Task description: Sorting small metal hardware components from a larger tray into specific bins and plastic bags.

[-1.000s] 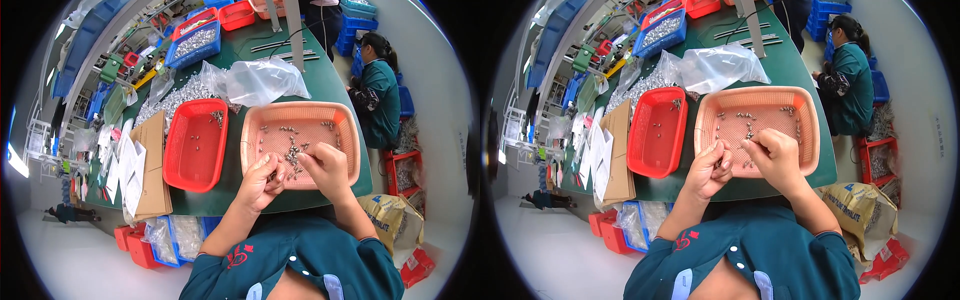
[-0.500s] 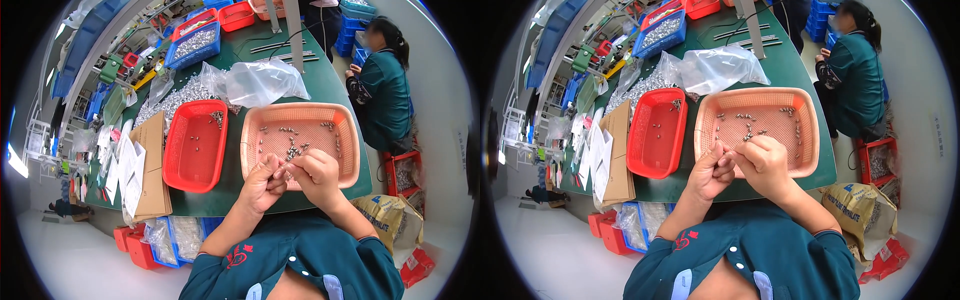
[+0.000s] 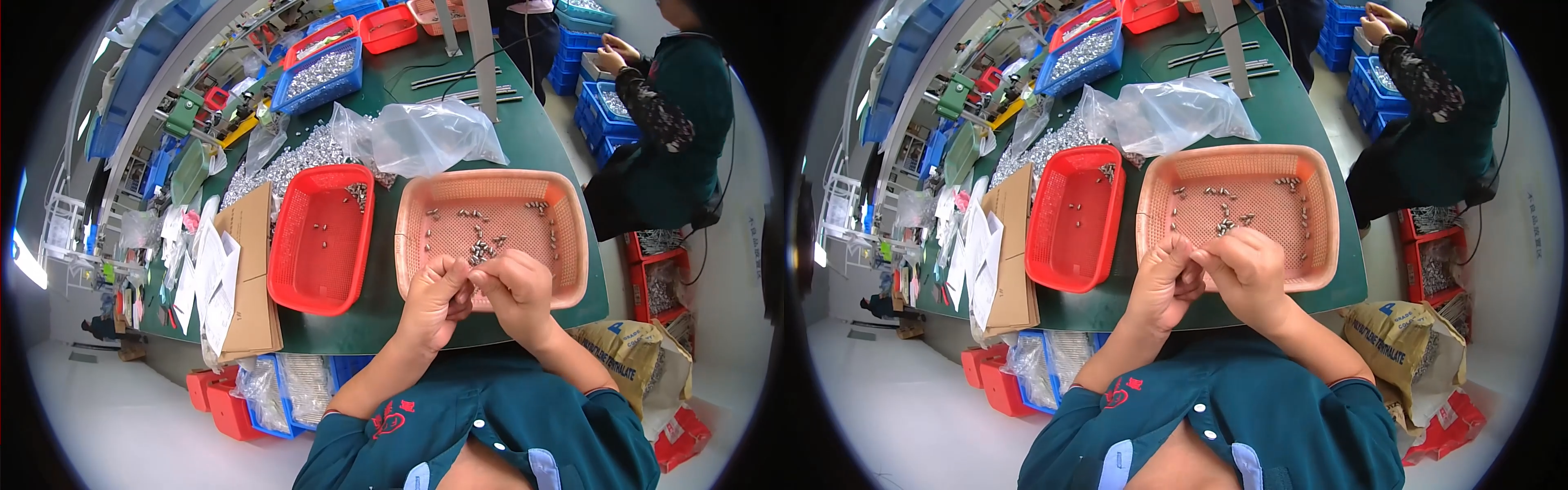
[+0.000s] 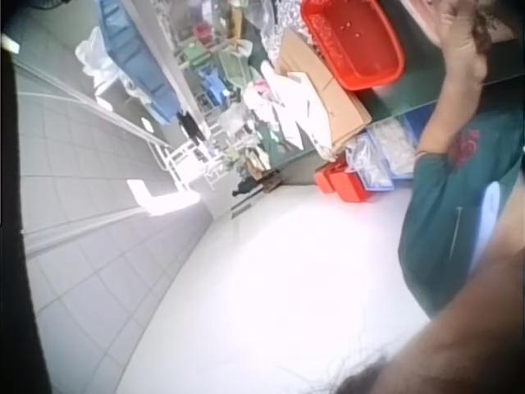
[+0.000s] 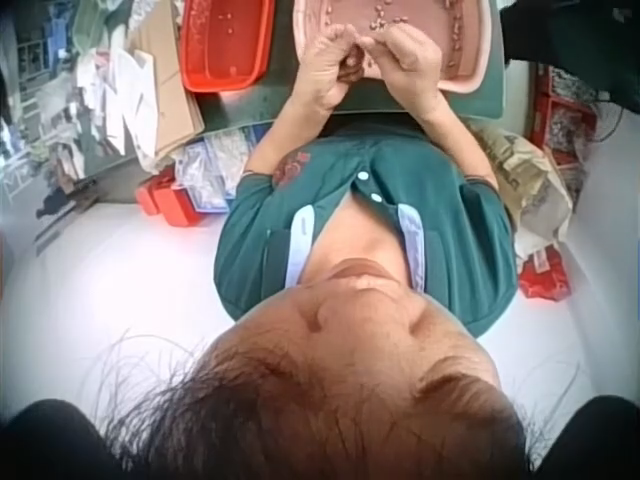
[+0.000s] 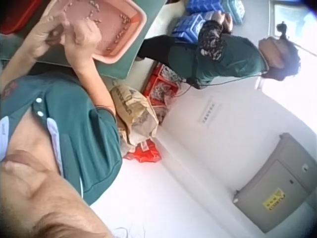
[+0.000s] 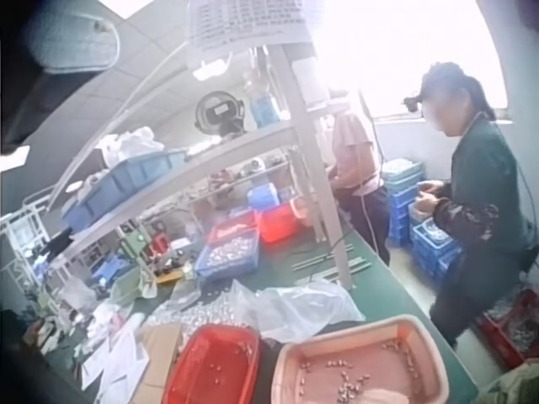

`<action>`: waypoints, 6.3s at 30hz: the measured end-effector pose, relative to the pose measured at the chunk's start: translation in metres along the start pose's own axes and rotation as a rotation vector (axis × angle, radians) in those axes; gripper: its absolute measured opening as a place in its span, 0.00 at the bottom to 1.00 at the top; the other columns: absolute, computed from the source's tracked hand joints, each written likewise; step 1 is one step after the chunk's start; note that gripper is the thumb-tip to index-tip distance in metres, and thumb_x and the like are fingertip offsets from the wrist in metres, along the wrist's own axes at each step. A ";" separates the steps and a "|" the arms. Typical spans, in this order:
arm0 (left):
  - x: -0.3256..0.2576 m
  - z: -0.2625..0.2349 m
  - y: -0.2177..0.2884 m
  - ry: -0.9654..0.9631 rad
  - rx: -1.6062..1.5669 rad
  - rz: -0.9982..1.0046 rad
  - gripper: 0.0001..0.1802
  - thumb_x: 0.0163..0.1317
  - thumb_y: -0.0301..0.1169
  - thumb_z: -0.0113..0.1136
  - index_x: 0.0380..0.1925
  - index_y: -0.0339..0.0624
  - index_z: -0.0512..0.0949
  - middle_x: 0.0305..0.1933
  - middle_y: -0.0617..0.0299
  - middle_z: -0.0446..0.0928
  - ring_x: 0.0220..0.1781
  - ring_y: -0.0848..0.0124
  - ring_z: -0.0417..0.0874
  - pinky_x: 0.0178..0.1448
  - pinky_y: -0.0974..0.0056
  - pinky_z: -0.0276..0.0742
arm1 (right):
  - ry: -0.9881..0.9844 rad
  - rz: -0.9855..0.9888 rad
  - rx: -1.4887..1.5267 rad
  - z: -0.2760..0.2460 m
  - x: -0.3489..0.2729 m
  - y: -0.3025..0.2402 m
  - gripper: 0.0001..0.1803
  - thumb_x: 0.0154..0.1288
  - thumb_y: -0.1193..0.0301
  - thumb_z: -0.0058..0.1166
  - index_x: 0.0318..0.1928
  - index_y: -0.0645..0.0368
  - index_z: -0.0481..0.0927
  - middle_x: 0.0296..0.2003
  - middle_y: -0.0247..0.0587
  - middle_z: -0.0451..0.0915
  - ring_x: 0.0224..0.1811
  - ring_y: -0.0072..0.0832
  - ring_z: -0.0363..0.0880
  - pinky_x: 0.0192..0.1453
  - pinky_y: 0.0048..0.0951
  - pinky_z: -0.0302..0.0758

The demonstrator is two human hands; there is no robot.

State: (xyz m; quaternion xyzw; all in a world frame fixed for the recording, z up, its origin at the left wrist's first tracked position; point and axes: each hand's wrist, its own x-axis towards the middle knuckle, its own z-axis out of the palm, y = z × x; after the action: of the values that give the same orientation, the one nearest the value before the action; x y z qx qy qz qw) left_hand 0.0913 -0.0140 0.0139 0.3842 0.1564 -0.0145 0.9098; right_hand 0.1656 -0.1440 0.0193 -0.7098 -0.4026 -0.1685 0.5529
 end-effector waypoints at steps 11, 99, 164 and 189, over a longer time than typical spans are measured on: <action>0.009 -0.010 0.019 0.153 -0.068 -0.222 0.22 0.69 0.50 0.41 0.35 0.40 0.70 0.26 0.61 0.69 0.18 0.78 0.59 0.18 0.76 0.53 | 0.012 0.546 0.344 -0.001 -0.007 0.013 0.06 0.55 0.76 0.59 0.24 0.64 0.77 0.19 0.39 0.73 0.21 0.23 0.72 0.26 0.27 0.67; -0.003 -0.001 0.013 -0.120 0.095 -0.029 0.05 0.66 0.31 0.51 0.35 0.44 0.67 0.23 0.62 0.71 0.14 0.83 0.57 0.19 0.77 0.52 | -0.162 0.156 0.076 -0.013 0.005 0.000 0.05 0.50 0.78 0.62 0.25 0.63 0.78 0.19 0.39 0.76 0.21 0.26 0.75 0.24 0.26 0.69; 0.001 -0.009 0.025 0.027 0.036 -0.098 0.12 0.65 0.24 0.43 0.49 0.39 0.66 0.40 0.51 0.75 0.23 0.74 0.71 0.24 0.74 0.67 | -0.021 0.080 -0.377 -0.017 0.007 0.013 0.07 0.51 0.73 0.61 0.26 0.60 0.75 0.21 0.42 0.71 0.22 0.36 0.71 0.26 0.33 0.67; -0.004 -0.013 0.011 -0.104 -0.246 0.018 0.18 0.66 0.26 0.45 0.56 0.38 0.66 0.50 0.48 0.75 0.22 0.79 0.72 0.21 0.76 0.67 | -0.010 0.409 0.355 0.011 -0.013 -0.001 0.03 0.52 0.80 0.60 0.28 0.63 0.79 0.23 0.35 0.72 0.25 0.21 0.69 0.27 0.23 0.65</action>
State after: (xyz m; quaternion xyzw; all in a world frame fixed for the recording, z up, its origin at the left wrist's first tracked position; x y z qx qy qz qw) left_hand 0.0861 0.0026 0.0146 0.2698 0.1064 -0.0070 0.9570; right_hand 0.1550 -0.1385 0.0074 -0.6690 -0.2770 0.0235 0.6893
